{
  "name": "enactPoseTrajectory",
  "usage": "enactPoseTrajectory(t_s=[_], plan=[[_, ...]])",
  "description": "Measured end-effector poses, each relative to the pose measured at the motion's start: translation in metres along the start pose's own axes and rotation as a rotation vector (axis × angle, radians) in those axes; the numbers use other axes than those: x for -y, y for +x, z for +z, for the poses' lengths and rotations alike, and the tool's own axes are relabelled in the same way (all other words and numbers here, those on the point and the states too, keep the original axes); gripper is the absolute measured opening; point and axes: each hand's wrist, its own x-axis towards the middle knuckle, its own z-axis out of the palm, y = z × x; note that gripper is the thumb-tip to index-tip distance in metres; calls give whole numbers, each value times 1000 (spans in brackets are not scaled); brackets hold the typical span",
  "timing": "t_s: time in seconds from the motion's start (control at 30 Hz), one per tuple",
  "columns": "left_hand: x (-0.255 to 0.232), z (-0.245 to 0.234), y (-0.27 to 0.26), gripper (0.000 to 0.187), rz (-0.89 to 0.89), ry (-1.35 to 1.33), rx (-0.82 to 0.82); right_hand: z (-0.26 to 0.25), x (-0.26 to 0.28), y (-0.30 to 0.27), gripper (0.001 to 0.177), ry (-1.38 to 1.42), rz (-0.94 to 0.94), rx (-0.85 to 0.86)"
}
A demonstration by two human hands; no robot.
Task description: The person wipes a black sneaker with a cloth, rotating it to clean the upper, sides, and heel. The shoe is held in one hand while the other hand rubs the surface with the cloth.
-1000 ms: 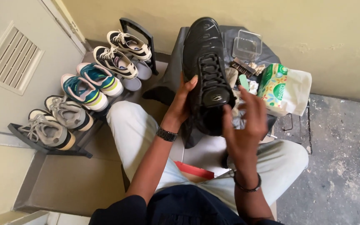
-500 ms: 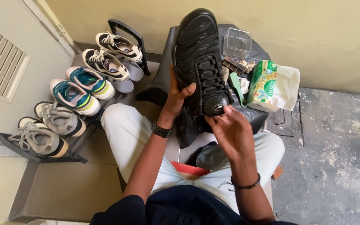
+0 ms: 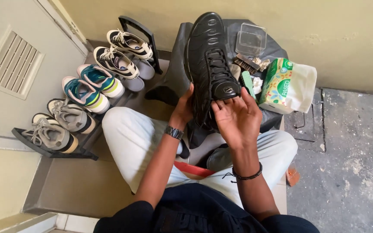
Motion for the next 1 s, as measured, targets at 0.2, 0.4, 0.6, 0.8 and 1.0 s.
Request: enactPoseTrajectory(t_s=[0.2,0.4,0.6,0.8,1.0], plan=[[-2,-107,36,72,72,-53,28,-14,3,12,38,131,67,46],[8,-9,1,73,57,-108,-80,-2,15,17,33,228,98,-14],[15,-17,19,90,-37,-228,-221,-17,21,31,33,219,100,-26],[-7,24,20,85,38,-228,-388,-25,24,25,51,-275,-87,49],[-23,28,20,74,360,60,57,12,29,17,47,-803,-505,120]])
